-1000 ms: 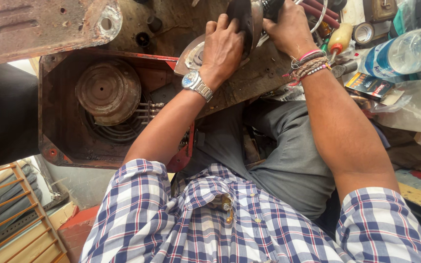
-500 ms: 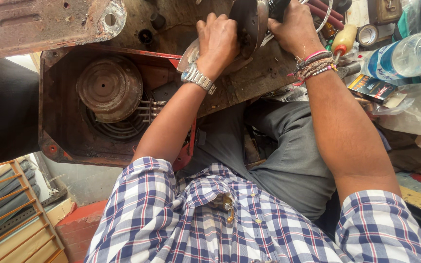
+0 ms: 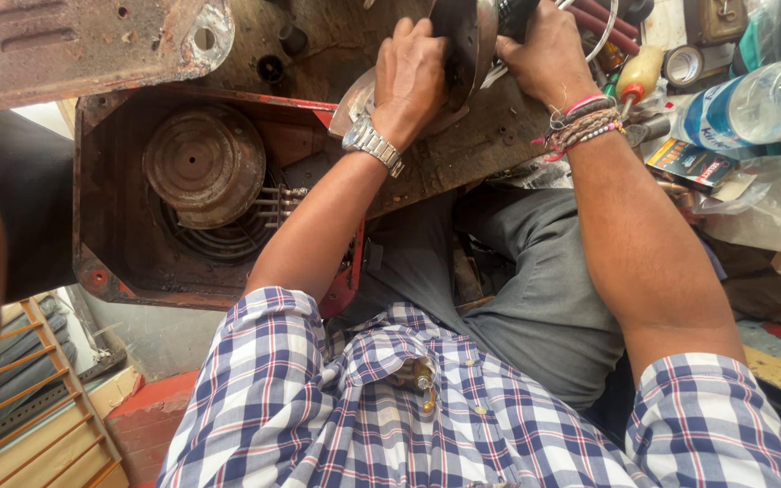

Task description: The person is repairing an electric iron by manipulating its internal components. They use a screwdriver to adjust screws and pliers to handle wires within the iron's casing.

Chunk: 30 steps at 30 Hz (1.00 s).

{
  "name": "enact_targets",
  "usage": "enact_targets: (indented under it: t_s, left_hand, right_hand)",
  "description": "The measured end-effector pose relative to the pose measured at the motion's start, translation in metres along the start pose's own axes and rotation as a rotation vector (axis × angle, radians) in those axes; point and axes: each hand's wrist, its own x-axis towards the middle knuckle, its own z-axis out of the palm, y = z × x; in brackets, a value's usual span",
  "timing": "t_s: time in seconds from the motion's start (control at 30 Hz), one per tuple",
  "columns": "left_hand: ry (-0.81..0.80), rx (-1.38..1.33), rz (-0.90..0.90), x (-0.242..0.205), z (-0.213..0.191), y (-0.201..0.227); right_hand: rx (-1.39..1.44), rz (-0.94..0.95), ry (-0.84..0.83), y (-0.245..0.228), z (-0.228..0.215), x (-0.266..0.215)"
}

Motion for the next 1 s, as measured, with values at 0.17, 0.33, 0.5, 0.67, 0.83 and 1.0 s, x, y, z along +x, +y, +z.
enact_targets:
  t_s: [0.17, 0.33, 0.5, 0.67, 0.83, 1.0]
  left_hand:
    - [0.009, 0.005, 0.052, -0.001, 0.007, -0.010]
    - [-0.015, -0.001, 0.032, -0.001, 0.015, -0.018]
    - [-0.040, -0.010, 0.005, -0.001, 0.014, -0.009]
    - [-0.069, 0.044, 0.105, -0.003, 0.005, 0.000]
    - [-0.114, 0.076, 0.206, 0.000, -0.005, 0.000]
    - [-0.047, 0.071, 0.072, 0.005, -0.035, 0.009]
  right_hand:
    - [-0.103, 0.060, -0.037, 0.010, 0.003, 0.003]
    - [-0.125, 0.078, -0.076, 0.013, 0.002, 0.001]
    - [-0.106, 0.050, -0.058, 0.006, -0.001, 0.004]
    - [0.054, -0.033, -0.023, -0.005, -0.007, 0.003]
    - [0.060, 0.003, -0.118, -0.009, -0.013, 0.004]
    - [-0.065, 0.005, -0.173, -0.018, -0.030, 0.005]
